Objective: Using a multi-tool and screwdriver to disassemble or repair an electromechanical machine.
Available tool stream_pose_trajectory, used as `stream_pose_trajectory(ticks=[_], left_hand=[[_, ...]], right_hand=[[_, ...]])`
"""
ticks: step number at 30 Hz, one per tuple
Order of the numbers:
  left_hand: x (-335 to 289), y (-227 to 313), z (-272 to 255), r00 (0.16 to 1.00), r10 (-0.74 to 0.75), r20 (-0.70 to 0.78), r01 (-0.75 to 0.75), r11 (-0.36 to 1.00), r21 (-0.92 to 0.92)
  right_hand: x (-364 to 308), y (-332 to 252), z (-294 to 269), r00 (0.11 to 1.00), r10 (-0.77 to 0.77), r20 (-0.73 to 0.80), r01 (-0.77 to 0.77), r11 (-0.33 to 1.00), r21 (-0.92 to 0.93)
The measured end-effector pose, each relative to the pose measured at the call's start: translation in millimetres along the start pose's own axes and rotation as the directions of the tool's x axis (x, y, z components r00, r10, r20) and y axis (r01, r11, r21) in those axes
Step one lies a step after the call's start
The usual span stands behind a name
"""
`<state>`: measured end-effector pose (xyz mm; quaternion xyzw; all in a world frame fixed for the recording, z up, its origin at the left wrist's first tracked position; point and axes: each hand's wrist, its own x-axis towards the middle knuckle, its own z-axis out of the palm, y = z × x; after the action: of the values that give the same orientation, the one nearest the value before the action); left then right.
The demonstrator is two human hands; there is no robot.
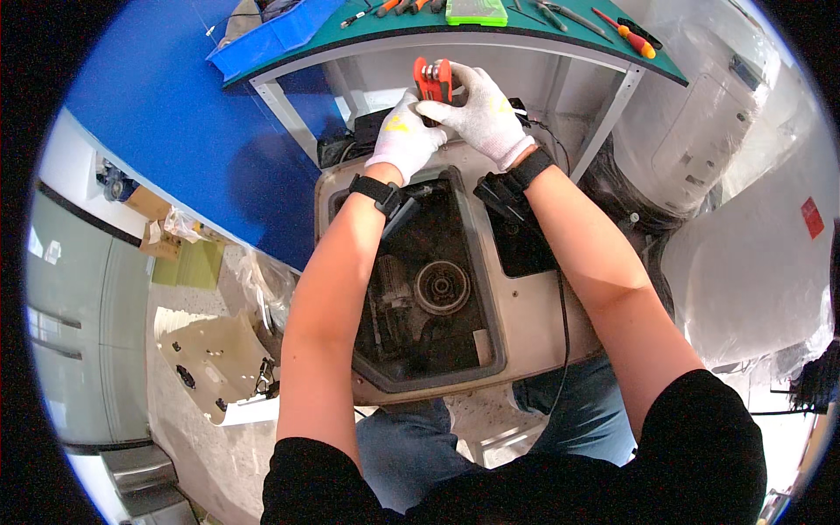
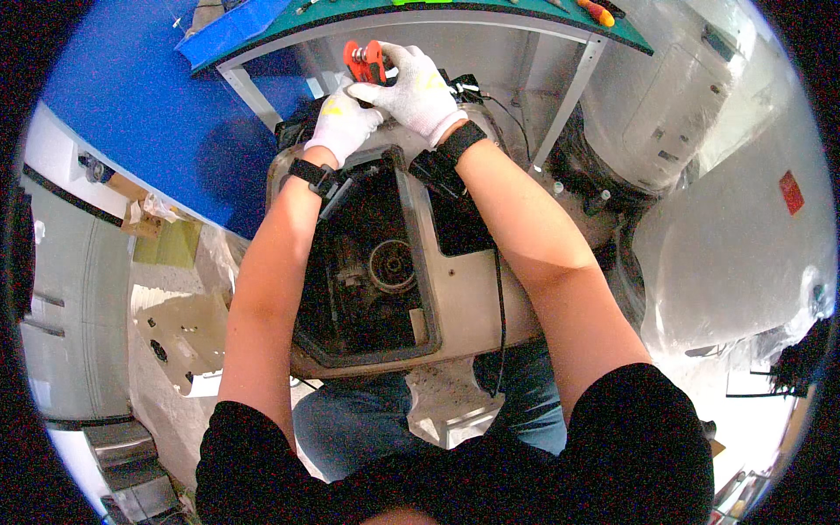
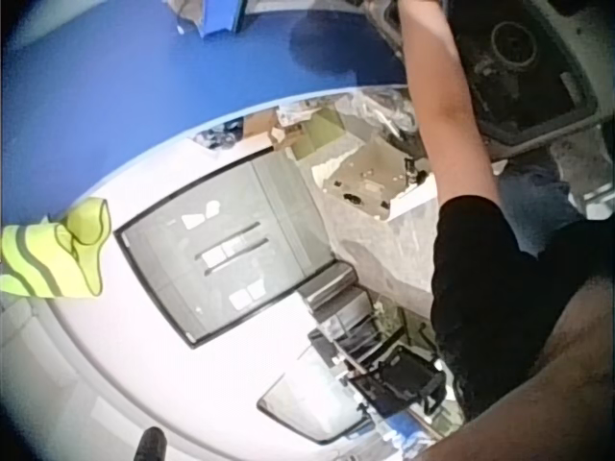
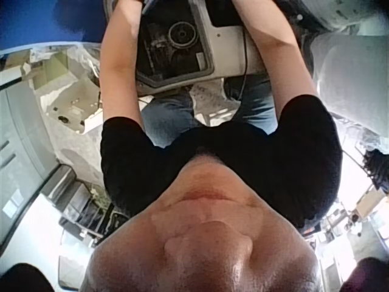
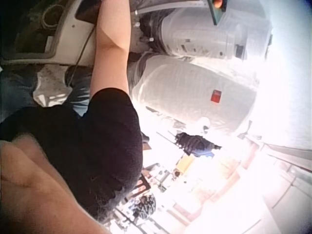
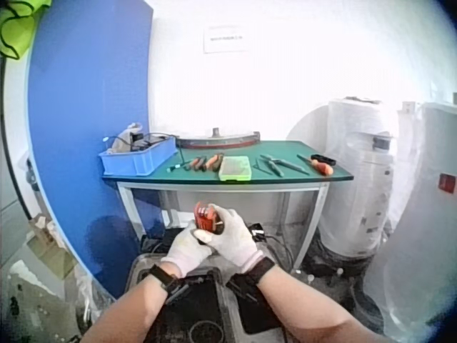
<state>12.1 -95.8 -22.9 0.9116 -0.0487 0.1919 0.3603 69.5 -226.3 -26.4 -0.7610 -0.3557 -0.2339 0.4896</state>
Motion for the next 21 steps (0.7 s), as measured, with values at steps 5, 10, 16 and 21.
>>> stream_pose_trajectory(ticks=[5,10,16,21], left_hand=[[4.0,-19.9,4.0,0.996,0.062,0.07,-0.04,0.96,-0.276],[5.9,-10.7,2.8,0.982,-0.098,0.164,0.154,0.913,-0.377],[-3.1,1.7,3.9,0.995,-0.083,0.047,0.093,0.96,-0.264],[-5.5,3.2,0.4,0.995,-0.069,0.072,0.09,0.932,-0.351]], right_hand=[[-3.5,-2.7,-2.3,0.993,0.121,-0.008,-0.121,0.992,0.043],[-3.1,12.3,4.5,0.991,0.114,-0.076,-0.093,0.966,0.239],[-6.1,-7.4,-1.5,0.997,0.022,-0.08,-0.03,0.993,-0.11],[-3.3,-2.7,-6.3,0.998,0.051,-0.021,-0.05,0.997,0.06]])
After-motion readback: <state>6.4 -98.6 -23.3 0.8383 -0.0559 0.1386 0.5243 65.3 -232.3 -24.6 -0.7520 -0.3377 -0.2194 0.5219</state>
